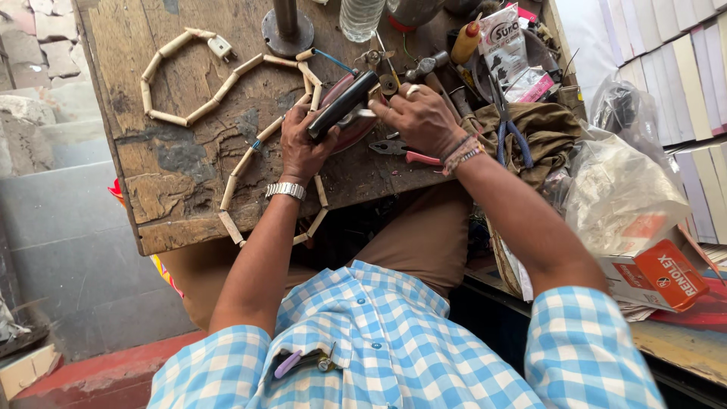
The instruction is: The person disassembles an electric iron, removes the casing, and uses a screwdriver to adjust internal components. They then reassemble the iron and place it on the workbench.
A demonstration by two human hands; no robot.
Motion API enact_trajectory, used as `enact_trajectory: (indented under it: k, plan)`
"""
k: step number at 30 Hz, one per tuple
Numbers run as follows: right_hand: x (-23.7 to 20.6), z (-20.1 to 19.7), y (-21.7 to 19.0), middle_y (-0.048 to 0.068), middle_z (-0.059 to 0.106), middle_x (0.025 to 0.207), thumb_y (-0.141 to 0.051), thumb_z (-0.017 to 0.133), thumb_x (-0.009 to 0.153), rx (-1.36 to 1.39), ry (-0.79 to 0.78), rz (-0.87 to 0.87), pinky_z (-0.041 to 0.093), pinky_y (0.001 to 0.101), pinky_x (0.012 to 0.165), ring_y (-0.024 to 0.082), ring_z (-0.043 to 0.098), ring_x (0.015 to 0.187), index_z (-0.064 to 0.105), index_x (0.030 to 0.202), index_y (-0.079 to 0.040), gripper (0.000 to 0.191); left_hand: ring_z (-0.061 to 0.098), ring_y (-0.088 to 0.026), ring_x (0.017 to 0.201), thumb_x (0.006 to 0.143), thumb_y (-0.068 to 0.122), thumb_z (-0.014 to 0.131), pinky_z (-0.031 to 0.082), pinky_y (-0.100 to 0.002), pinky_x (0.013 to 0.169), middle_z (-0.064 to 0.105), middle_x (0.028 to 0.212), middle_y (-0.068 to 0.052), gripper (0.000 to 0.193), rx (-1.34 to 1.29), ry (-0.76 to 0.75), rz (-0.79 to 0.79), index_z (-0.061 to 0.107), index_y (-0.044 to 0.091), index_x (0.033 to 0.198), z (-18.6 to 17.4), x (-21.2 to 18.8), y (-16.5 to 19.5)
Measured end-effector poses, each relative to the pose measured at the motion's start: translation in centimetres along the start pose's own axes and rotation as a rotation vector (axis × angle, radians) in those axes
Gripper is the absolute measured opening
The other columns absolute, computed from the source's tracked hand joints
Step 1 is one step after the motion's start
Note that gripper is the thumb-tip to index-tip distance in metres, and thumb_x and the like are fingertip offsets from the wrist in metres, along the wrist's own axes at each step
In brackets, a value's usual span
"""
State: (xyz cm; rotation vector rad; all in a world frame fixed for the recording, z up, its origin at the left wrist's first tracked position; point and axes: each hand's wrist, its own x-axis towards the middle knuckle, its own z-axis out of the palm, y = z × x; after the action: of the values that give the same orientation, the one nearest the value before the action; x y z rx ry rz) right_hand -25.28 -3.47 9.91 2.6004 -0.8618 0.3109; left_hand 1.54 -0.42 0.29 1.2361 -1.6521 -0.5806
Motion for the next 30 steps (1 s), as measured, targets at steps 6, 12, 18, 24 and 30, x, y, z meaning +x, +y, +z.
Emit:
enact_trajectory:
  k: [6, 12, 18, 24, 30]
  plan:
    - [-0.5, -2.4, -5.0, 0.003, 0.066, 0.076, -0.021, 0.072, 0.103, 0.229, -0.007, 0.304, 0.054, 0.0343, 0.072, 0.018, 0.06, 0.069, 0.074, 0.119, -0.009, 0.02, 0.061, -0.03, 0.108, 0.082, 0.027, 0.081, 0.051, -0.045, 0.096, 0.063, 0.11, -0.01, 0.036, -0.018, -0.003, -0.043, 0.077, 0.012, 0.115, 0.5, -0.3, -0.6]
    - [1.5, -1.9, -9.9, 0.006, 0.069, 0.079, -0.019, 0.071, 0.098, 0.218, 0.102, 0.367, 0.052, 0.0347, 0.067, 0.023, 0.063, 0.073, 0.073, 0.117, -0.002, 0.025, 0.061, -0.029, 0.113, 0.083, 0.033, 0.082, 0.051, -0.045, 0.098, 0.064, 0.114, -0.009, 0.036, 0.031, 0.008, -0.02, 0.078, 0.014, 0.114, 0.8, -0.2, -1.0]
    - [3.5, -2.1, -11.1, 0.008, 0.068, 0.074, -0.01, 0.066, 0.093, 0.195, 0.028, 0.421, 0.054, 0.0352, 0.063, 0.024, 0.064, 0.073, 0.073, 0.111, 0.003, 0.023, 0.061, -0.029, 0.113, 0.086, 0.038, 0.081, 0.052, -0.046, 0.098, 0.064, 0.115, -0.009, 0.04, 0.039, -0.013, -0.041, 0.078, 0.015, 0.117, 0.7, -0.3, -0.9]
    - [5.4, -2.0, -10.7, 0.011, 0.068, 0.069, -0.009, 0.062, 0.085, 0.202, -0.244, 0.458, 0.055, 0.0375, 0.062, 0.027, 0.066, 0.072, 0.064, 0.083, -0.007, 0.004, 0.061, -0.03, 0.112, 0.085, 0.038, 0.082, 0.051, -0.046, 0.097, 0.063, 0.114, -0.01, 0.042, 0.021, -0.006, -0.022, 0.078, 0.014, 0.119, 0.6, -0.3, -0.8]
    - [4.2, -1.9, -9.3, 0.009, 0.067, 0.071, -0.009, 0.062, 0.086, 0.213, -0.23, 0.339, 0.055, 0.0378, 0.064, 0.027, 0.065, 0.072, 0.063, 0.088, -0.008, 0.003, 0.06, -0.031, 0.11, 0.082, 0.03, 0.084, 0.051, -0.045, 0.097, 0.064, 0.113, -0.011, 0.042, 0.027, 0.008, -0.003, 0.077, 0.011, 0.118, 0.5, -0.2, -0.8]
